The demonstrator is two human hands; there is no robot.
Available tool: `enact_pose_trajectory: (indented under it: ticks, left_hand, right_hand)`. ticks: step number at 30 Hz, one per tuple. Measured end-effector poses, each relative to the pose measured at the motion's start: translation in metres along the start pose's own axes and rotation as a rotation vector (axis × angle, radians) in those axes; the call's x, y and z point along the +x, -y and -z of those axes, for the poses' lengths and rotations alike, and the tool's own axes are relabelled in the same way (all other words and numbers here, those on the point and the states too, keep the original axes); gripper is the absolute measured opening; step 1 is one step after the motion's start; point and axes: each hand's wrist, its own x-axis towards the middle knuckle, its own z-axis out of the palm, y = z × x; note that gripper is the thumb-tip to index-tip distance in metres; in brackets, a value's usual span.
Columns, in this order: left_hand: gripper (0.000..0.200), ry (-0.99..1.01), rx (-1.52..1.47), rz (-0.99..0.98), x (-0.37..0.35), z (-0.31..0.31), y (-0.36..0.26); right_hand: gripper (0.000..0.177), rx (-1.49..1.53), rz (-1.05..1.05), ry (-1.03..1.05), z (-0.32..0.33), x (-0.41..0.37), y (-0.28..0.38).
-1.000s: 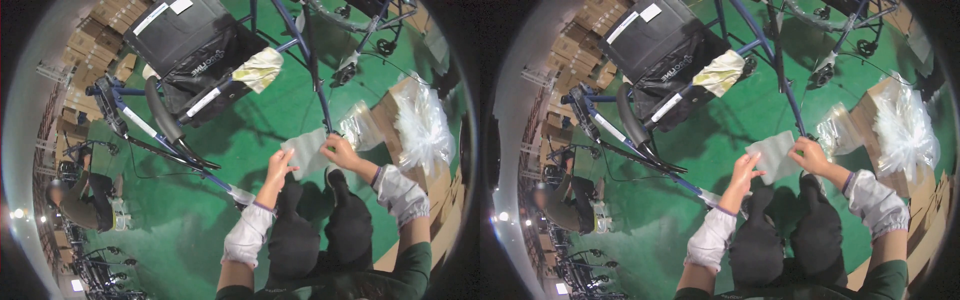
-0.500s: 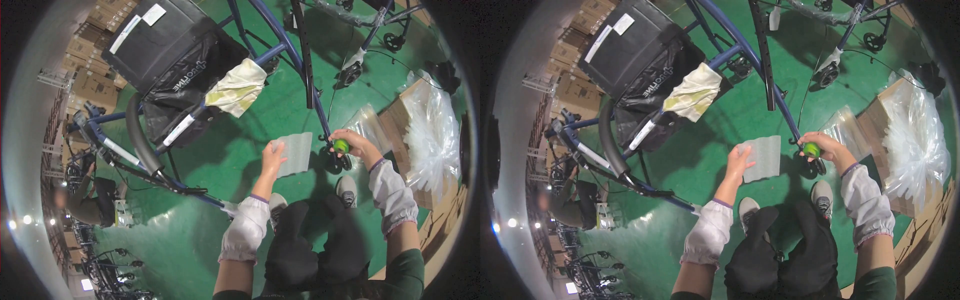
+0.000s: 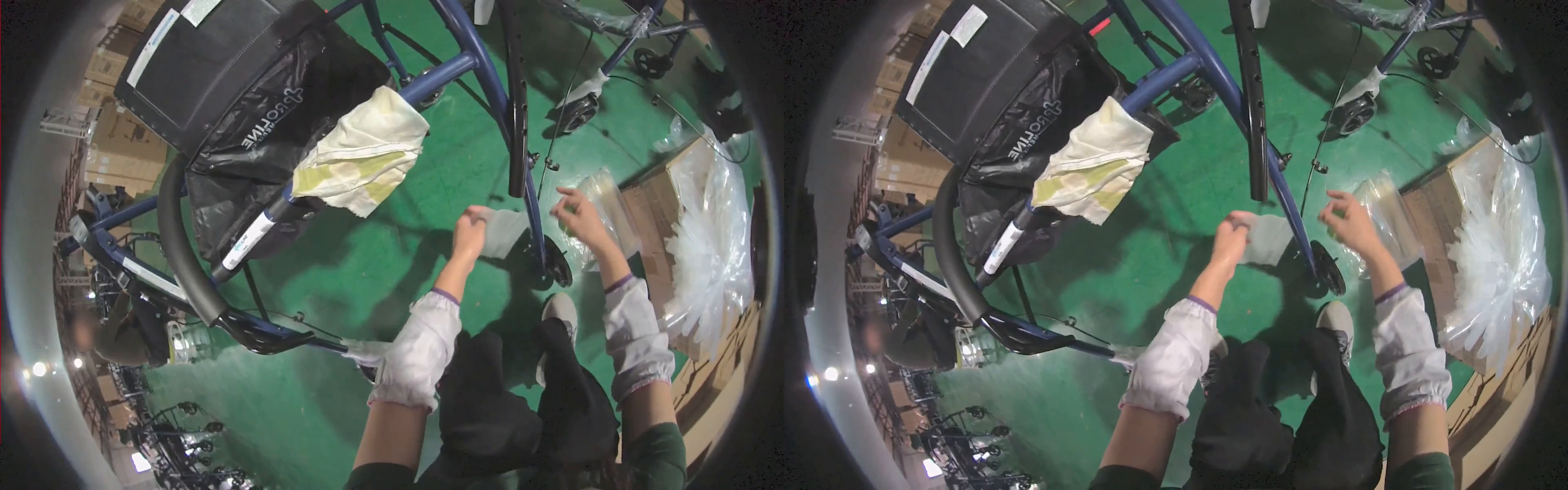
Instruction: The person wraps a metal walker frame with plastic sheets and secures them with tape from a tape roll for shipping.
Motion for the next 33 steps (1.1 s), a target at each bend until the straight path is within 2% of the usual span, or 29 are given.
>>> enact_pose_trajectory:
  ticks: [2,3,6,9,11,15,18,21,24,26,27,30,33]
  left_hand:
    - [0.033,0.089,0.052,-0.050,0.000,-0.010,-0.021]
    - [0.033,0.115,0.068,-0.054,0.000,-0.015,-0.026]
    - [0.025,0.176,0.076,0.024,0.004,-0.032,-0.032]
    - [0.026,0.253,0.065,0.053,0.010,-0.044,-0.033]
    - [0.032,0.259,0.058,0.056,0.012,-0.052,-0.028]
    - [0.048,0.317,0.005,0.090,0.027,-0.069,-0.004]
    - [0.049,0.324,0.010,0.073,0.024,-0.076,-0.006]
    - [0.055,0.336,0.009,0.132,0.023,-0.073,-0.004]
    - [0.065,0.269,-0.013,0.257,-0.001,-0.064,-0.028]
    - [0.033,0.196,-0.091,0.290,-0.010,-0.063,-0.034]
    - [0.025,0.178,-0.109,0.296,-0.011,-0.062,-0.034]
    - [0.024,0.160,-0.096,0.251,-0.012,-0.057,-0.023]
    - [0.037,0.145,-0.175,0.148,-0.026,-0.048,-0.002]
  right_hand:
    - [0.015,-0.319,0.190,0.098,-0.002,0.003,-0.017]
    - [0.017,-0.395,0.229,0.126,-0.004,0.004,-0.029]
    - [0.007,-0.621,0.494,0.182,-0.008,0.011,-0.057]
    - [0.012,-0.743,0.485,0.110,-0.006,0.009,-0.055]
    - [0.007,-0.830,0.468,0.052,-0.004,0.002,-0.046]
    - [0.007,-0.871,0.444,-0.008,-0.002,-0.011,-0.042]
    - [0.010,-0.901,0.403,-0.024,0.000,-0.015,-0.047]
    - [0.011,-0.934,0.424,-0.055,0.001,-0.016,-0.052]
    - [0.011,-0.990,0.444,-0.068,-0.003,-0.021,-0.050]
    - [0.007,-1.028,0.494,-0.092,-0.005,-0.019,-0.056]
    - [0.007,-1.035,0.507,-0.100,-0.006,-0.019,-0.057]
    - [0.007,-1.031,0.570,-0.117,-0.011,-0.023,-0.055]
    - [0.005,-1.089,0.553,-0.152,-0.015,-0.027,-0.056]
